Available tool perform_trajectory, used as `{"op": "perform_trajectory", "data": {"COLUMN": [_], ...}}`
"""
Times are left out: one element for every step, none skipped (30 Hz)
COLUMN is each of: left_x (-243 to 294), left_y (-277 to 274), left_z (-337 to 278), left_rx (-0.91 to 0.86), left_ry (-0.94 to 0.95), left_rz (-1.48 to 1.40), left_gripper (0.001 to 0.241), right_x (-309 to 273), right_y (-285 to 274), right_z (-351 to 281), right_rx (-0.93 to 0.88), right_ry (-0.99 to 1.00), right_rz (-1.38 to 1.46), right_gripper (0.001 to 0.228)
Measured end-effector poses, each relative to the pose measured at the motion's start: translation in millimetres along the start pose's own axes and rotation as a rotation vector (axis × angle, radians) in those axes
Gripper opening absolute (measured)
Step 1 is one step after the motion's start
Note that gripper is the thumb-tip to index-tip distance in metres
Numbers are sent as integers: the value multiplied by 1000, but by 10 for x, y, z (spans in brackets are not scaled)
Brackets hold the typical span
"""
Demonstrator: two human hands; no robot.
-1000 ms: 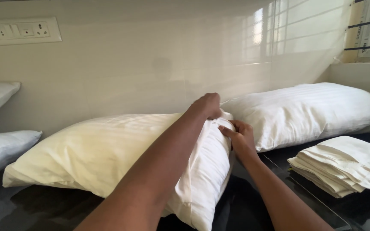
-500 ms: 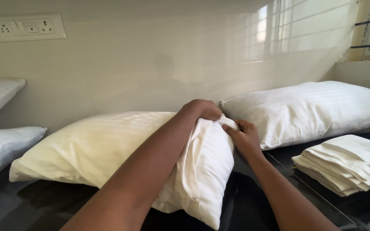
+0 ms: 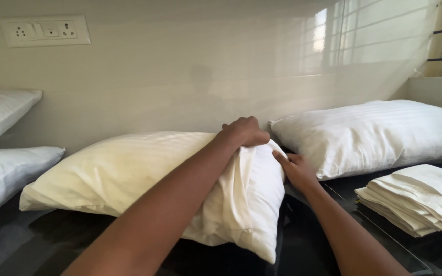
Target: The person inserts a white pillow into a white pillowcase on a black countertop. They use both hands to pull the pillowcase over the pillow, tucking the fabric into the corners and smoothing the surface to ensure a neat fit.
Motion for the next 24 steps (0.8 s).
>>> {"op": "perform_trajectory", "data": {"left_x": [21,35,36,34,-5,-45,-75,-130,-171,-214,-295,-345,-389,-434,-455,-483,-513,-509,-504,-494,-468,-450,-447,-451], "left_y": [-25,-68,-95,-124,-128,-93,-51,-45,-52,-61,-46,-117,-182,-108,-150,-191,-102,-122,-131,-122,-188,-253,-247,-251], "left_z": [-109,-237,-376,-516,-581,-650,-724,-790,-860,-931,-1031,-1124,-1226,-1311,-1408,-1517,-1546,-1621,-1708,-1736,-1805,-1879,-1858,-1843], "left_rx": [-17,-19,-45,-72,-72,-116,-161,-162,-152,-143,-144,-47,48,46,170,294,287,412,539,535,614,693,695,710], "left_ry": [10,9,19,28,25,22,20,18,41,64,61,84,107,105,124,142,152,209,263,269,320,371,372,373], "left_rz": [27,27,70,112,113,127,141,142,131,121,123,91,62,66,32,-3,1,-18,-46,-50,-82,-114,-117,-132], "left_gripper": [52,52,55,58,58,62,67,67,70,74,74,68,62,62,55,48,48,46,44,44,46,47,47,49], "right_x": [105,138,192,243,201,187,179,192,214,233,266,289,325,308,271,236,317,322,311,228,109,-16,-136,-160], "right_y": [29,11,50,93,108,139,158,156,176,198,207,210,207,216,200,185,160,57,-58,-76,-140,-199,-189,-136], "right_z": [16,33,45,55,39,17,-13,-20,-27,-35,-11,17,37,39,26,14,44,87,129,39,-27,-95,-184,-263], "right_rx": [-27,-28,-58,-89,-91,-109,-126,-127,-136,-145,-148,-145,-140,-141,-131,-121,-111,-25,56,62,127,192,194,142], "right_ry": [68,70,103,136,137,171,205,206,226,246,247,235,224,225,186,148,154,60,-36,-31,-40,-51,-52,48], "right_rz": [11,11,41,71,72,97,121,121,155,189,191,202,214,218,187,155,159,77,-14,-17,-63,-108,-111,-80], "right_gripper": [63,63,64,66,66,65,65,65,65,65,65,67,69,69,72,74,74,78,82,82,83,85,85,85]}}
Point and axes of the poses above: each hand's wrist, its own z-axis towards the middle knuckle, its own y-axis out of the palm, x = y × z, the point moved 9 cm from there along z, towards the middle knuckle, and after that the axes turned 13 degrees about z, right-handed, at the moved point
